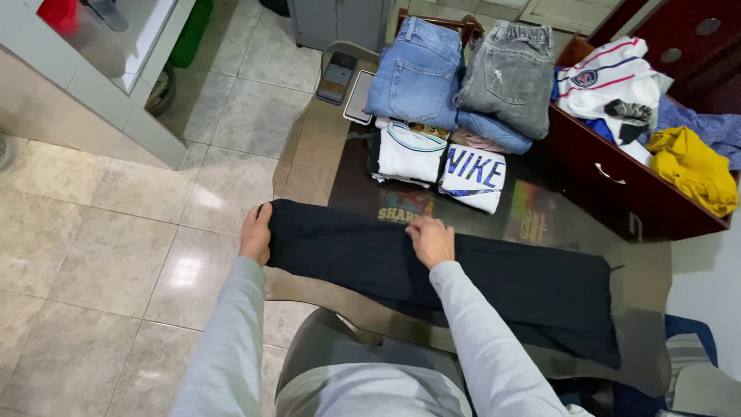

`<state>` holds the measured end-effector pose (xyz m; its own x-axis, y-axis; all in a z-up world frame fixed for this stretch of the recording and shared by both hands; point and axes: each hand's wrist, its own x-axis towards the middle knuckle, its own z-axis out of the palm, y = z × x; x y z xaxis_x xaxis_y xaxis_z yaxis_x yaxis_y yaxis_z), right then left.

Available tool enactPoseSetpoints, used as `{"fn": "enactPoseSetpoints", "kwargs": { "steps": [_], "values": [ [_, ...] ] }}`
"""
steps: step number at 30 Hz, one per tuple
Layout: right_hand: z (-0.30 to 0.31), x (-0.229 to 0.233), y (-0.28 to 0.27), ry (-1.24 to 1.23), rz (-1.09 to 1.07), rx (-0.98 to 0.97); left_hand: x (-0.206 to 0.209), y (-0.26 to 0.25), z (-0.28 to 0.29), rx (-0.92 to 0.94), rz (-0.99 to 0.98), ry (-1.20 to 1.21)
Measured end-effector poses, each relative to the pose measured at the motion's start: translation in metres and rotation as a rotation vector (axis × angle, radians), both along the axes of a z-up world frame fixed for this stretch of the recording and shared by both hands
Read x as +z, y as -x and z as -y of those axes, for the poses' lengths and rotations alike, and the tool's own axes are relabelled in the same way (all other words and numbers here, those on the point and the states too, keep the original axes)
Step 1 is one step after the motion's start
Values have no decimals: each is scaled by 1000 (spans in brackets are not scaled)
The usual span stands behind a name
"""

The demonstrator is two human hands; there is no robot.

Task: Folding a pair of black trousers on a glass table

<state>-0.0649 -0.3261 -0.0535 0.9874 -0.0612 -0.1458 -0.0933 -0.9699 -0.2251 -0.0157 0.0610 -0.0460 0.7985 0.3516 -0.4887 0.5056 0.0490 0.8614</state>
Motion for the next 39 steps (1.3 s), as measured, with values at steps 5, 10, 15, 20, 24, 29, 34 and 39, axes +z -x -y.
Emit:
{"fn": "enactPoseSetpoints", "kwargs": {
  "steps": [5, 10, 15, 20, 24, 29, 34, 39],
  "values": [
    [-12, -2, -7, -12, -27, -122, -72, -20, -20, -47, 31, -182],
    [-49, 11, 20, 64, 388, 58, -84, -20, -20, -128, 38, -372],
    [-104, 25, 47, -121, 222, 332, -10, 5, 16, -75, 365, -696],
    [-118, 30, 46, -148, -34, 233, -19, 38, 65, -419, 809, -1081],
    [-124, 38, 44, -80, -162, 185, -2, 65, 82, -1057, 640, -1144],
    [-117, 36, 44, -66, -183, 152, 18, 50, 58, -1081, 350, -1257],
    [-91, 24, 59, -39, -157, 89, -13, 43, 45, -1072, 336, -1307],
    [-63, 14, 73, 15, -132, 63, -27, 43, 41, -1025, 425, -1290]
  ]
}}
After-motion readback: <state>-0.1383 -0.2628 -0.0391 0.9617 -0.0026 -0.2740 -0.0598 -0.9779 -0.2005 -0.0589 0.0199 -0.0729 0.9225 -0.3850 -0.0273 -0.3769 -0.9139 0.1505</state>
